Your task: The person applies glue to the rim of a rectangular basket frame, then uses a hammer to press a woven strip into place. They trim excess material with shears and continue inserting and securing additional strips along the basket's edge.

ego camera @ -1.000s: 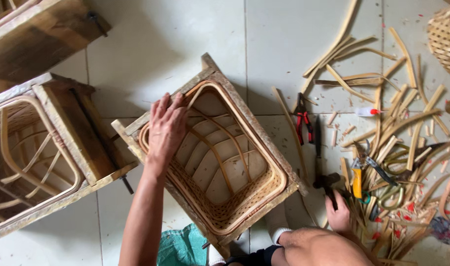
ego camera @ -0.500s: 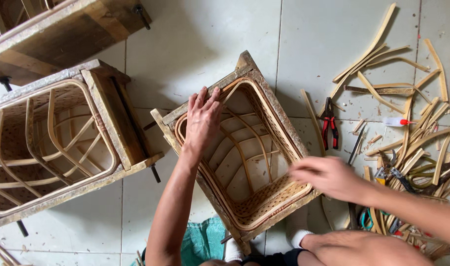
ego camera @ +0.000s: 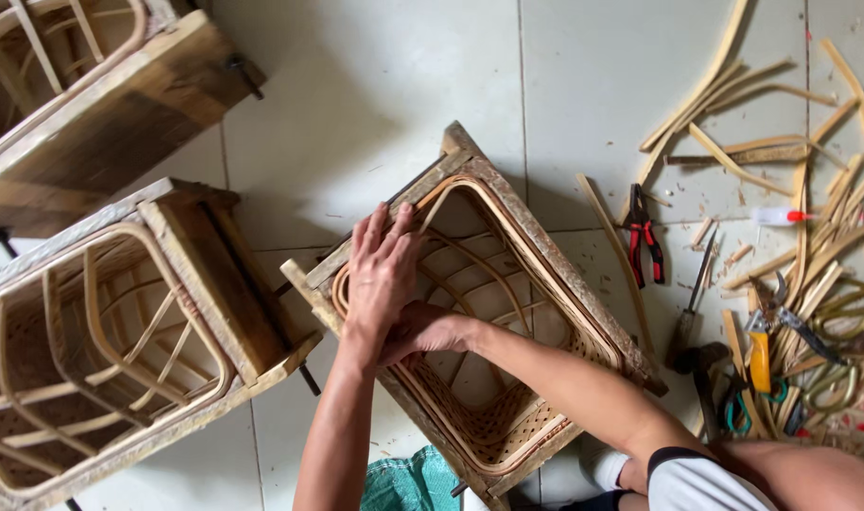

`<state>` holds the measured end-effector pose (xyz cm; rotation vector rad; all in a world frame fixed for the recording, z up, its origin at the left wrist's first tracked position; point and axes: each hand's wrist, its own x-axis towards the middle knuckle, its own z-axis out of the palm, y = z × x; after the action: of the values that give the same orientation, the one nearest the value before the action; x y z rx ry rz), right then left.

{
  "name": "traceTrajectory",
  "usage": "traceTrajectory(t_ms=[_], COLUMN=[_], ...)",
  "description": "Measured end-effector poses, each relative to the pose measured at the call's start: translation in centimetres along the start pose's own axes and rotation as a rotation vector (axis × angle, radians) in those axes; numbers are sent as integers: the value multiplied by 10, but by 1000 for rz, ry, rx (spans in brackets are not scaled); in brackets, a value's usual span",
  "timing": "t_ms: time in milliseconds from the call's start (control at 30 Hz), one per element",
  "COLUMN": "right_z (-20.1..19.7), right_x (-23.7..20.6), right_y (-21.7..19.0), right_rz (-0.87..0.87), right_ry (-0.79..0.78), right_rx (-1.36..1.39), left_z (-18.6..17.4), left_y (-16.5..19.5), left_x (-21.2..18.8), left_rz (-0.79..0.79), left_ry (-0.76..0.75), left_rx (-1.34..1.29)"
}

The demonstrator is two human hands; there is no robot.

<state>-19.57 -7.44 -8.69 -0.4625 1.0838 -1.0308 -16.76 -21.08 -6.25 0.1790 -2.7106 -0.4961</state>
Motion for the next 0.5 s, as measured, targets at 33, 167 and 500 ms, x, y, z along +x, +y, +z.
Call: traceTrajectory(t_ms=[33, 167, 500], right_z=[0, -1, -12], right_x=[1, 8, -1], right_y=[7, 35, 35], right_rz=[-68, 45, -214], right_ry=[-2, -129, 40], right_rx=[33, 272, 107], left_z=[0, 0, -5], left_y=[1, 2, 3], left_x=[-1, -6, -2], left_rz=[14, 20, -50], left_ry=[5, 29, 88], left_rx=[33, 15, 9])
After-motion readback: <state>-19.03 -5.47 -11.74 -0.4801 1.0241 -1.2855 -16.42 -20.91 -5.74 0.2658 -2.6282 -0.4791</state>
